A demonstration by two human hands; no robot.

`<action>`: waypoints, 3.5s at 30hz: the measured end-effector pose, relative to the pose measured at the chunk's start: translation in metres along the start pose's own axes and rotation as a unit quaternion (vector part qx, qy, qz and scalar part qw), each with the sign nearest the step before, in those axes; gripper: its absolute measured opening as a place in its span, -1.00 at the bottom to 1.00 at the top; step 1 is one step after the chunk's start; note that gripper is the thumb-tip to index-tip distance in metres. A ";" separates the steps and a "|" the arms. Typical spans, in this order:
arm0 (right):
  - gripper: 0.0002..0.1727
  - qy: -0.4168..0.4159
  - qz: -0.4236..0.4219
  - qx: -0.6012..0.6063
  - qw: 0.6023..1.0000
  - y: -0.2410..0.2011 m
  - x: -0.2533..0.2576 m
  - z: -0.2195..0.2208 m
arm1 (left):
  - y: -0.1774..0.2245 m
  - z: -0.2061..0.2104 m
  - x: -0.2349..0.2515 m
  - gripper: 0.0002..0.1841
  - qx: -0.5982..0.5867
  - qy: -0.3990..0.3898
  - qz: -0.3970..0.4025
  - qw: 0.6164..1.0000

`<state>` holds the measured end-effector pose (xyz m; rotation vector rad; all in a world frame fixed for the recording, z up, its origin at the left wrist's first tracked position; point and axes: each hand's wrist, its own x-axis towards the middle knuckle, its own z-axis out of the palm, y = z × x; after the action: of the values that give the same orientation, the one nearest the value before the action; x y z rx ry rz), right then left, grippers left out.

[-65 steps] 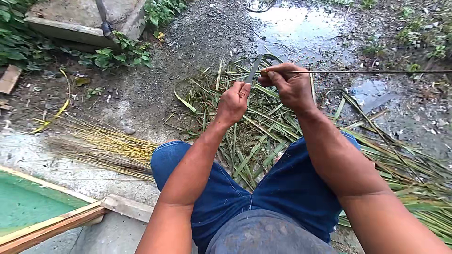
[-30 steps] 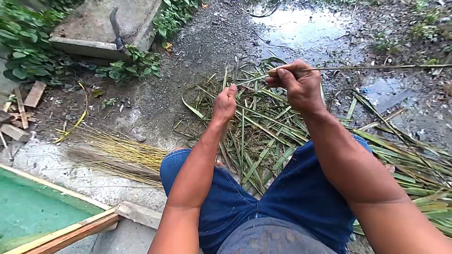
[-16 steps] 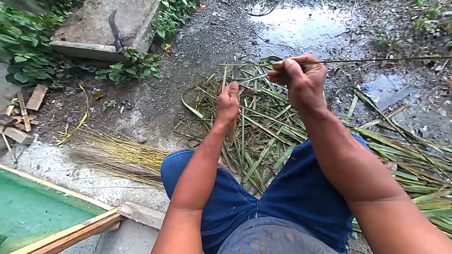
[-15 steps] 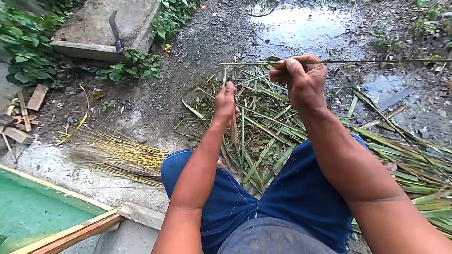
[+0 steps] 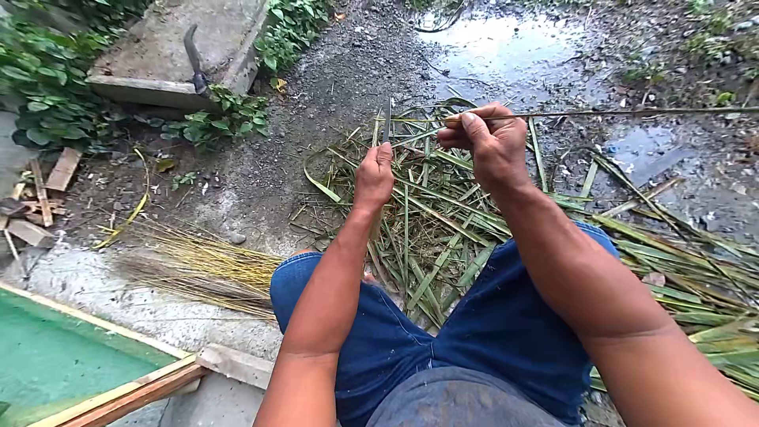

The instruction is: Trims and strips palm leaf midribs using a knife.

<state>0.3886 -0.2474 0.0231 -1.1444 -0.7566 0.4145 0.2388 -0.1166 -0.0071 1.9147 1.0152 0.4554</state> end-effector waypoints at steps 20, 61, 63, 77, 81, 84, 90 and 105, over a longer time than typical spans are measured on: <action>-0.83 -0.083 -0.044 -0.076 0.993 -0.005 -0.002 -0.006 | -0.005 -0.005 0.001 -0.40 -0.058 -0.029 -0.025 0.998; -0.64 -0.296 0.141 -0.052 0.943 0.012 -0.015 0.001 | 0.009 -0.040 -0.017 -0.57 -0.274 -0.161 0.077 0.945; -0.64 -0.296 0.163 -0.013 0.941 0.011 -0.015 0.001 | 0.007 -0.035 -0.017 -0.53 -0.278 -0.160 0.085 0.943; -0.64 -0.420 0.104 -0.066 0.899 -0.003 -0.010 -0.033 | -0.011 -0.113 0.012 -0.64 -0.393 0.103 0.091 0.909; -0.64 -0.418 0.158 -0.028 0.894 0.002 -0.008 -0.041 | -0.013 -0.114 0.005 -0.65 -0.420 0.121 0.083 0.896; -0.64 -0.397 0.196 0.011 0.897 0.001 -0.012 -0.034 | -0.007 -0.093 -0.006 -0.65 -0.390 0.056 0.094 0.914; -0.62 -0.363 0.190 0.033 0.912 0.005 -0.018 -0.021 | 0.011 -0.022 -0.041 -0.46 -0.299 -0.150 0.075 0.939; -0.65 -0.372 0.133 -0.091 0.914 -0.009 -0.016 -0.032 | 0.000 -0.058 -0.009 -0.61 -0.363 -0.046 0.055 0.929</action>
<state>0.4000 -0.2830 0.0196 -1.2729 -1.3252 1.0634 0.1959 -0.0930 0.0246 1.3044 0.5579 0.6855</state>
